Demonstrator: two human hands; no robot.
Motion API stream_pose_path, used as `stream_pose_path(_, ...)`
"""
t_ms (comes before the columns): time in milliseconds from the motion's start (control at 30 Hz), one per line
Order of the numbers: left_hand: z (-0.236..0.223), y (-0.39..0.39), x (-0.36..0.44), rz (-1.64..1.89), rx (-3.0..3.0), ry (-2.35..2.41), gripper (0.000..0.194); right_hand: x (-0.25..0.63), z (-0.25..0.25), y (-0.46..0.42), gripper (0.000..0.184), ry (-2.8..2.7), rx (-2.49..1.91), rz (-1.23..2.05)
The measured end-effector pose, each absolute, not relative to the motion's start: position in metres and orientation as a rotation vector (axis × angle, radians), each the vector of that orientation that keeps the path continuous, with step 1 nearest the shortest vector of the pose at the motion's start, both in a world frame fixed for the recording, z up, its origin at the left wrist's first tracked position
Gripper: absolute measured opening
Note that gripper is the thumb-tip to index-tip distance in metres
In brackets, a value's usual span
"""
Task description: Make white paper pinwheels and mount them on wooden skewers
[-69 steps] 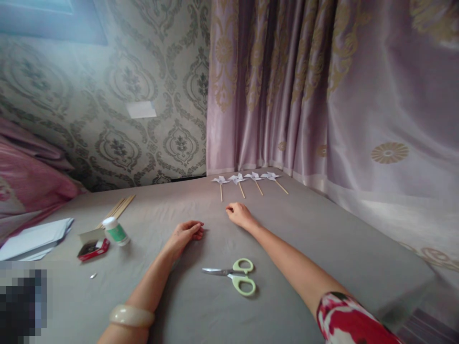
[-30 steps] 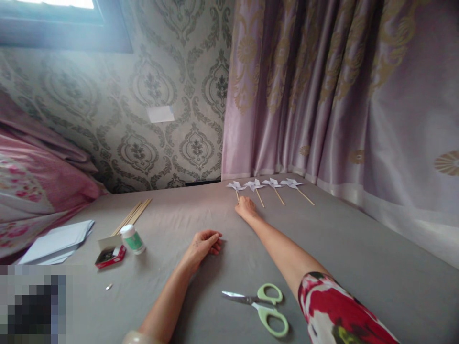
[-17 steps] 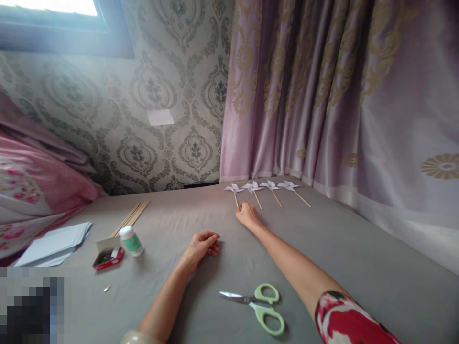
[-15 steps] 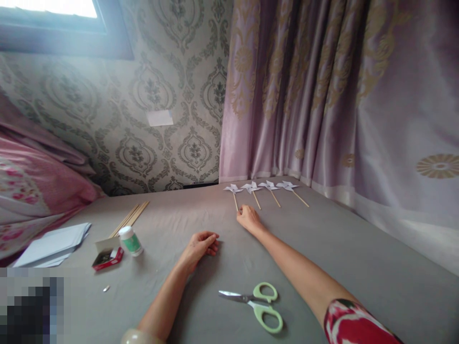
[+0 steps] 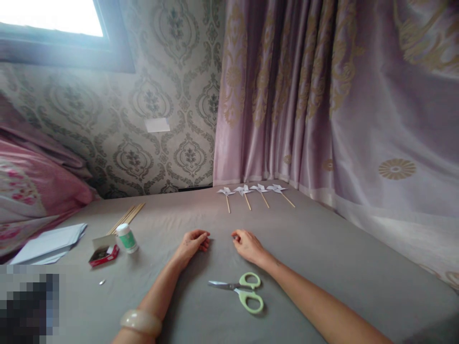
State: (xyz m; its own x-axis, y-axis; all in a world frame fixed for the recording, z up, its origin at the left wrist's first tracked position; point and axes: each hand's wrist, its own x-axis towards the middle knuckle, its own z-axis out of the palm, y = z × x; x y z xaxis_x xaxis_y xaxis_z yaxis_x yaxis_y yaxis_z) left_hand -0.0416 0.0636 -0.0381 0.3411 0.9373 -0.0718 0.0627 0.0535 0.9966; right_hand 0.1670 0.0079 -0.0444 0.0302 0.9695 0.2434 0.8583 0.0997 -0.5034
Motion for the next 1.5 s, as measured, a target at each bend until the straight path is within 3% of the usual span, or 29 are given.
stream_pose_path(433, -0.038, 0.044, -0.042, 0.85, 1.422, 1.051, 0.016, 0.181, -0.065, 0.002, 0.03, -1.842, -1.624, 0.342)
stream_pose_path(900, 0.013, -0.005, -0.098, 0.795, 1.657, 0.996, 0.027, 0.182, -0.064, -0.005, 0.038, -1.707, -1.529, 0.414)
stream_pose_path(1233, 0.053, -0.004, -0.204, 1.211, 1.601, 1.31, 0.035, 0.184, -0.064, -0.007, 0.041, -1.696, -1.612, 0.403)
stream_pose_path(1500, 0.049, 0.008, -0.316, 1.569, 1.312, 1.883, 0.037, 0.185, -0.066, -0.006, 0.04, -1.692, -1.668, 0.394)
